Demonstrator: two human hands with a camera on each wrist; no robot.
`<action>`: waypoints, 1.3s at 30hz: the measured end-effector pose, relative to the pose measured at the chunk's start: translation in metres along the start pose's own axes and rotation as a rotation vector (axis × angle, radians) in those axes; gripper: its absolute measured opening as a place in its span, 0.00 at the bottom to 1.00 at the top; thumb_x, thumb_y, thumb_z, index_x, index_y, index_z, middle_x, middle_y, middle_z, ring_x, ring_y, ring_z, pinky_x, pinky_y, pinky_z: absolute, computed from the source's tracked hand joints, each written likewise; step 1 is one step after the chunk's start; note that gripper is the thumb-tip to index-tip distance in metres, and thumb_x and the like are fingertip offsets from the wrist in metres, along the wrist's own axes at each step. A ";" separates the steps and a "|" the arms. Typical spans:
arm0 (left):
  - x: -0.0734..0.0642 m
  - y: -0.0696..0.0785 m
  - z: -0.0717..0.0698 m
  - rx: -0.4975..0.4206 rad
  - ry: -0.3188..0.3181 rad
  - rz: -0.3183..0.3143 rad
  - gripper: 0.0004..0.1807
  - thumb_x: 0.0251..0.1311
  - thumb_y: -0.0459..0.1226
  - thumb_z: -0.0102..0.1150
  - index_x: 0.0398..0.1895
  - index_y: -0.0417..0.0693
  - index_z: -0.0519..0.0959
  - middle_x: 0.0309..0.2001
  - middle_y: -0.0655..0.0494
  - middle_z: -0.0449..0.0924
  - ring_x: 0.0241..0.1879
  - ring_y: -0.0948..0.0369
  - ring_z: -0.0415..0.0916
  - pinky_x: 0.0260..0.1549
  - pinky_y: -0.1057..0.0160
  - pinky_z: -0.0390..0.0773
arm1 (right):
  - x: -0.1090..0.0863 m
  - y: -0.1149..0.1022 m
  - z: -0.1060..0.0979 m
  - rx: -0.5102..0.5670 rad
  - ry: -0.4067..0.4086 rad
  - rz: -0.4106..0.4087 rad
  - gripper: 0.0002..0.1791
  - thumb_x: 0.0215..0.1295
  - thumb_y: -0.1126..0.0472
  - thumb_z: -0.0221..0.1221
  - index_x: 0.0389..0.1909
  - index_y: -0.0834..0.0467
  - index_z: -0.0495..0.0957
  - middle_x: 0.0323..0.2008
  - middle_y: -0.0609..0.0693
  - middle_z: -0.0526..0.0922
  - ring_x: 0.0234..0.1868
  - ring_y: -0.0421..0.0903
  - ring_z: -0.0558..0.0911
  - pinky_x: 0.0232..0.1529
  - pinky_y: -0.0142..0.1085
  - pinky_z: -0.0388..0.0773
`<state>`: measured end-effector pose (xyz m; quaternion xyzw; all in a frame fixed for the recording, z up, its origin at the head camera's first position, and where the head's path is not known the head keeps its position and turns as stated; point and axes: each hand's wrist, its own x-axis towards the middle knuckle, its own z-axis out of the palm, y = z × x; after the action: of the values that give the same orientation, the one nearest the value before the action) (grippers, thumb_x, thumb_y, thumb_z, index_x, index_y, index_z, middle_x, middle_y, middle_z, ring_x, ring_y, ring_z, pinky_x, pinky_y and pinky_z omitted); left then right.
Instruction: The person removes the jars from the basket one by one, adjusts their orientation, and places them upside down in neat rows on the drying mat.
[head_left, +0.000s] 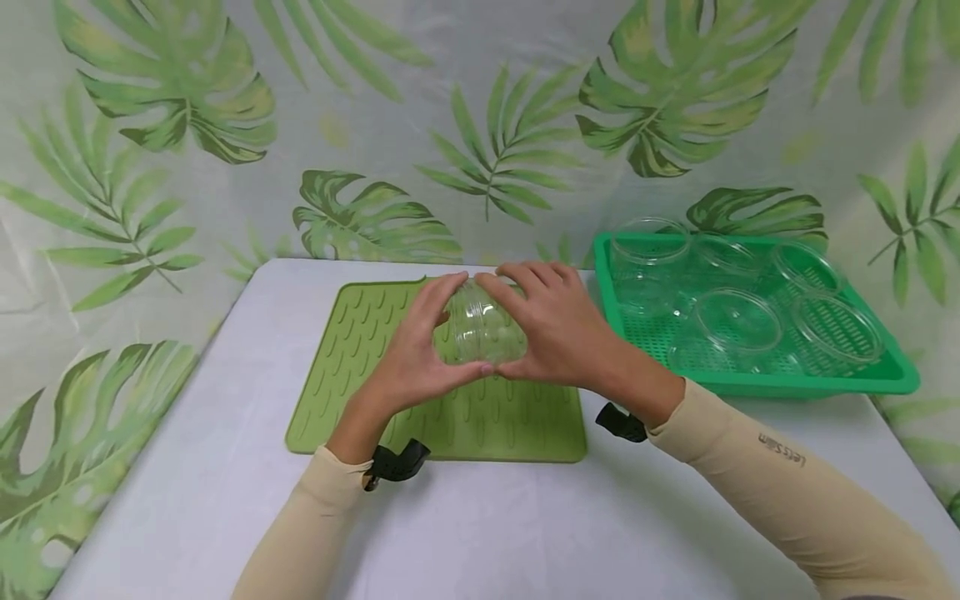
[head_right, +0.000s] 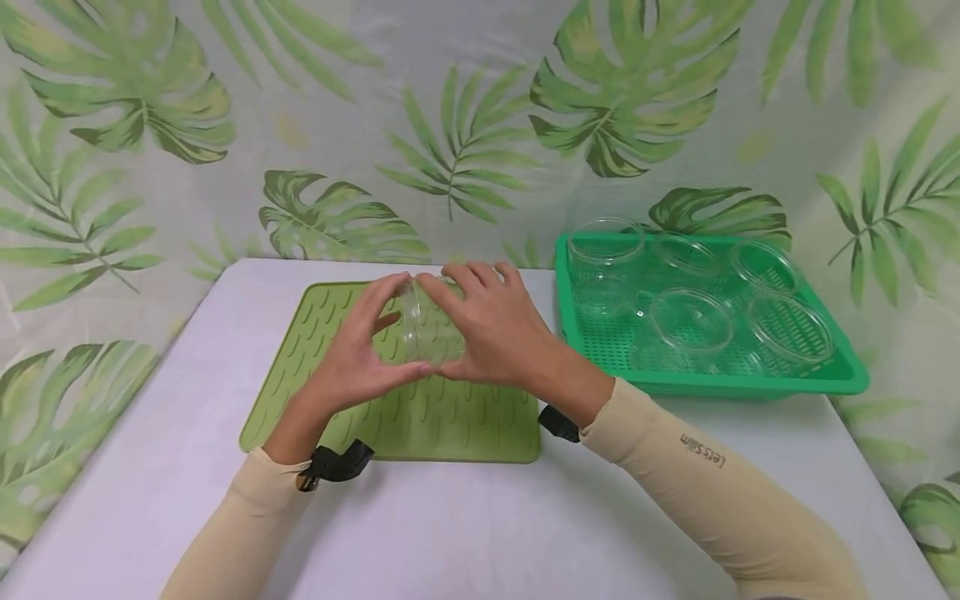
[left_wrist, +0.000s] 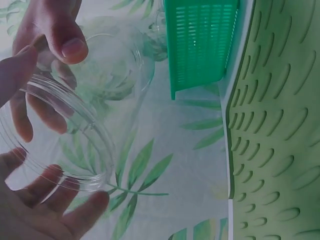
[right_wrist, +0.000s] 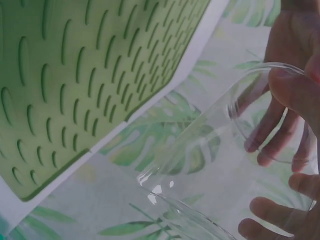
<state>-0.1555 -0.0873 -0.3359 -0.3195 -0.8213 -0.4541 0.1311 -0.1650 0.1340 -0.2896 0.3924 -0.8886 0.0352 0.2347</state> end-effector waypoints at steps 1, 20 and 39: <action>0.000 0.000 0.000 -0.011 0.009 0.008 0.53 0.45 0.40 0.79 0.74 0.49 0.59 0.72 0.46 0.60 0.70 0.48 0.62 0.60 0.45 0.78 | 0.000 -0.001 -0.001 0.001 0.003 -0.004 0.57 0.38 0.31 0.75 0.69 0.51 0.66 0.60 0.57 0.75 0.60 0.57 0.75 0.59 0.59 0.72; -0.008 0.009 -0.010 0.047 0.071 0.150 0.51 0.39 0.40 0.82 0.69 0.43 0.65 0.66 0.43 0.65 0.60 0.48 0.69 0.53 0.47 0.81 | -0.006 -0.003 -0.009 0.027 0.009 -0.028 0.58 0.39 0.31 0.74 0.72 0.46 0.62 0.63 0.55 0.73 0.61 0.55 0.73 0.58 0.57 0.73; -0.019 0.011 -0.024 0.048 0.053 0.118 0.51 0.37 0.40 0.82 0.69 0.44 0.65 0.67 0.45 0.65 0.65 0.52 0.66 0.56 0.51 0.81 | -0.019 0.009 -0.011 0.242 -0.076 0.055 0.58 0.40 0.33 0.75 0.74 0.46 0.62 0.67 0.54 0.70 0.68 0.58 0.70 0.62 0.60 0.70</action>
<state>-0.1359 -0.1105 -0.3252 -0.3519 -0.8079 -0.4342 0.1869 -0.1566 0.1559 -0.2869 0.3942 -0.8966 0.1339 0.1509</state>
